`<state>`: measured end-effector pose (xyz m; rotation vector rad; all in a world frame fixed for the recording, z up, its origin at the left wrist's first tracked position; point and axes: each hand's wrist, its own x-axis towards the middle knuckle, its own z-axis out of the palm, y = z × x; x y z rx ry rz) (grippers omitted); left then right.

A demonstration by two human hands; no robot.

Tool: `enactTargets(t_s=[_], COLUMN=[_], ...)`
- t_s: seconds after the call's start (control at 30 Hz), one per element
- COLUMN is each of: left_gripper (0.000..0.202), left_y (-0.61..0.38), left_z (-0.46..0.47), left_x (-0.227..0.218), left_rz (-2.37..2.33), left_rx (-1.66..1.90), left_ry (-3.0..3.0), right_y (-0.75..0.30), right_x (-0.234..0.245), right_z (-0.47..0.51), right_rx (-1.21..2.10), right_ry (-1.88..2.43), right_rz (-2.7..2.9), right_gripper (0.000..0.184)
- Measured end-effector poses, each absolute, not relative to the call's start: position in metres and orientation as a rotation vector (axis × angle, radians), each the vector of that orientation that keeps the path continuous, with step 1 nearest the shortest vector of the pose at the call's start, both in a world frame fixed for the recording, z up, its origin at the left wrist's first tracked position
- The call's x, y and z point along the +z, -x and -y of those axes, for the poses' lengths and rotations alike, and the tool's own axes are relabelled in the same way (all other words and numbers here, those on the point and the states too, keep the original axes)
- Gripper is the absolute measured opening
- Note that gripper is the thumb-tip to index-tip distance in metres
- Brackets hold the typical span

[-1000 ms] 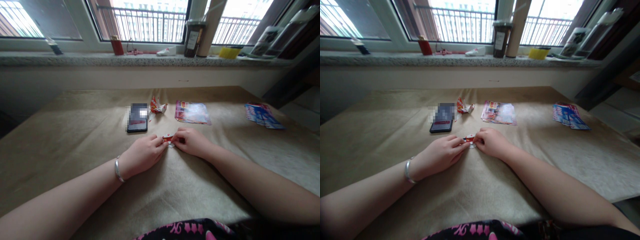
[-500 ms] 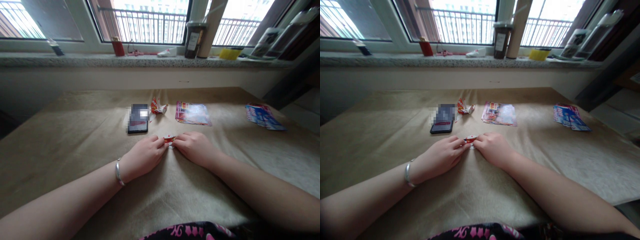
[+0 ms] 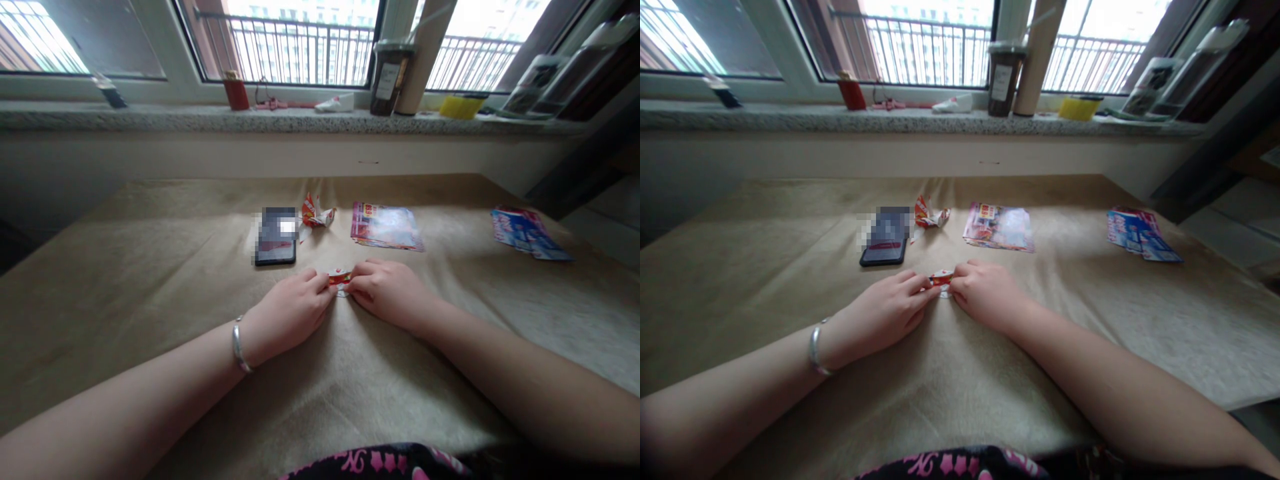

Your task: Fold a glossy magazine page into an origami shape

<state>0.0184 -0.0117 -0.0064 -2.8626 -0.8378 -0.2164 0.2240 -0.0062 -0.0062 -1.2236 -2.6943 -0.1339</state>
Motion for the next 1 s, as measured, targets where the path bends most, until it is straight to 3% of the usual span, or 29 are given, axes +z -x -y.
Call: enactTargets(t_s=[0.4, 1.0], left_gripper=[0.022, 0.023], left_y=[-0.0188, -0.0107], left_z=[0.0139, 0.0068], left_x=[-0.0067, -0.0008], left_rz=[0.839, 0.983], left_rx=[-0.215, -0.311], left_ry=[2.809, 2.928], right_y=[-0.2341, -0.2281], right_x=[-0.0085, -0.0127], right_z=[0.0007, 0.0008], right_rx=[-0.150, -0.132], right_ry=[1.028, 1.259], right_rz=[2.755, 2.674], right_gripper=[0.021, 0.016])
